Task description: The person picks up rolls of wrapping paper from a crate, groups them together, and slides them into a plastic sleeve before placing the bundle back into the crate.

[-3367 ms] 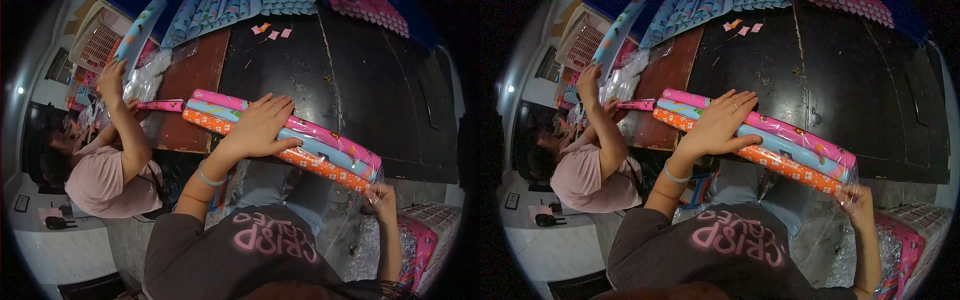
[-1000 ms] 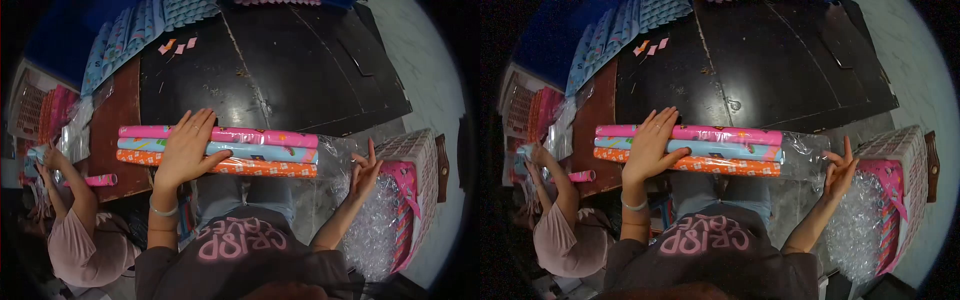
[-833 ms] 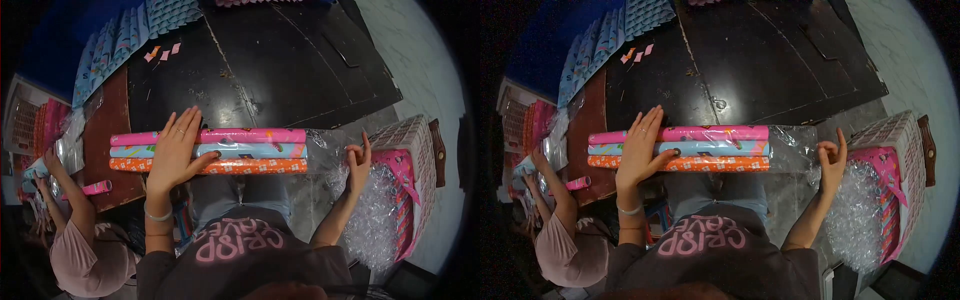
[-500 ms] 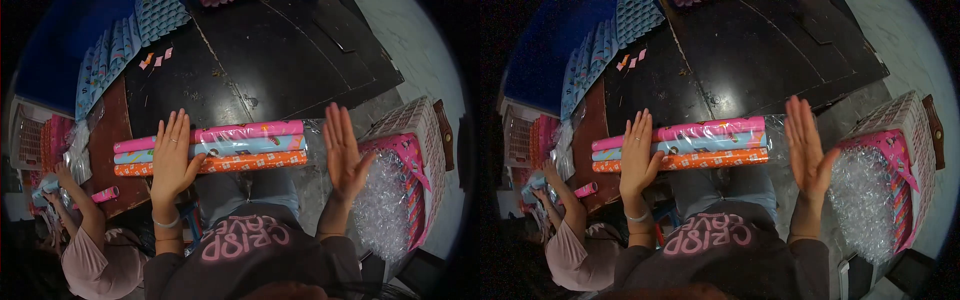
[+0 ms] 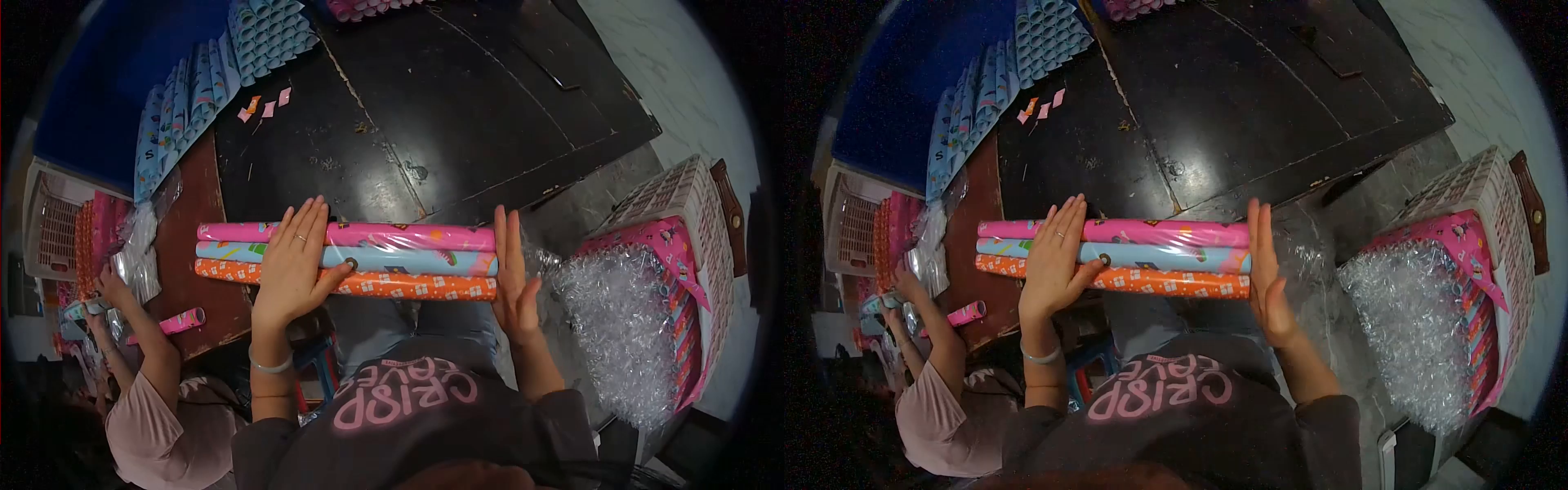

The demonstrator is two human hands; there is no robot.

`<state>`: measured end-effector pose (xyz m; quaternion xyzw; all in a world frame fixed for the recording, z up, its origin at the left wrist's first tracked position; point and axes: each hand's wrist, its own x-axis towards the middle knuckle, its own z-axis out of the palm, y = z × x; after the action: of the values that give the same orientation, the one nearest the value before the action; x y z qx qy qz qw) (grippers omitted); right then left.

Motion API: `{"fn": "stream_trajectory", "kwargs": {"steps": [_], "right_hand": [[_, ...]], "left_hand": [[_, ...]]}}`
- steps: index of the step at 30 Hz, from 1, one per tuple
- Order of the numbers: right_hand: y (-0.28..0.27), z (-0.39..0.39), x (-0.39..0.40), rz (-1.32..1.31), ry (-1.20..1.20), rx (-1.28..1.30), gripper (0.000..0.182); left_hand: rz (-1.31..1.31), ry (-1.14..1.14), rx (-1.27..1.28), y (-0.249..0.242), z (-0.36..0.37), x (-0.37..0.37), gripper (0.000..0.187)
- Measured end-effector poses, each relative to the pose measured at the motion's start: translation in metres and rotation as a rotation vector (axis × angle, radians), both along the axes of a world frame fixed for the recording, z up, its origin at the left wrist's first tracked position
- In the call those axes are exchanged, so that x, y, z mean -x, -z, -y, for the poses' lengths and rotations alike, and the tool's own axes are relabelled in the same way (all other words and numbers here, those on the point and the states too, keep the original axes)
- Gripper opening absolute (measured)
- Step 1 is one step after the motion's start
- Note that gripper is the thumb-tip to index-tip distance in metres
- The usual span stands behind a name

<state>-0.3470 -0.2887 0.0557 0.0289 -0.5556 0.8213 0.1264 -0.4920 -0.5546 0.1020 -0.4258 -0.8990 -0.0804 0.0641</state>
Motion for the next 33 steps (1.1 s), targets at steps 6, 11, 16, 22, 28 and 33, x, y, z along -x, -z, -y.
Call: {"fn": "stream_trajectory", "kwargs": {"steps": [6,11,16,22,28,33], "right_hand": [[-0.01,-0.053,-0.04,0.107,-0.035,-0.512,0.099],[-0.037,-0.073,-0.005,0.531,-0.393,-0.932,0.08],[0.032,-0.067,-0.004,0.634,-0.964,-0.504,0.039],[0.029,-0.056,-0.061,0.497,-0.84,-0.3,0.019],[0.031,-0.053,-0.15,0.444,-0.584,-0.228,0.014],[0.029,-0.032,-0.234,0.429,-0.278,-0.099,0.016]], "left_hand": [[0.057,0.125,0.011,-0.006,0.003,0.002,0.081],[0.024,0.142,0.007,-0.006,0.004,0.001,0.079],[0.017,0.199,-0.008,-0.003,0.005,-0.001,0.077],[0.807,0.633,-0.707,0.011,0.026,-0.079,0.047],[1.786,0.442,-0.893,0.154,-0.02,-0.102,0.062],[2.065,0.379,-1.436,0.087,-0.126,-0.129,0.059]]}}
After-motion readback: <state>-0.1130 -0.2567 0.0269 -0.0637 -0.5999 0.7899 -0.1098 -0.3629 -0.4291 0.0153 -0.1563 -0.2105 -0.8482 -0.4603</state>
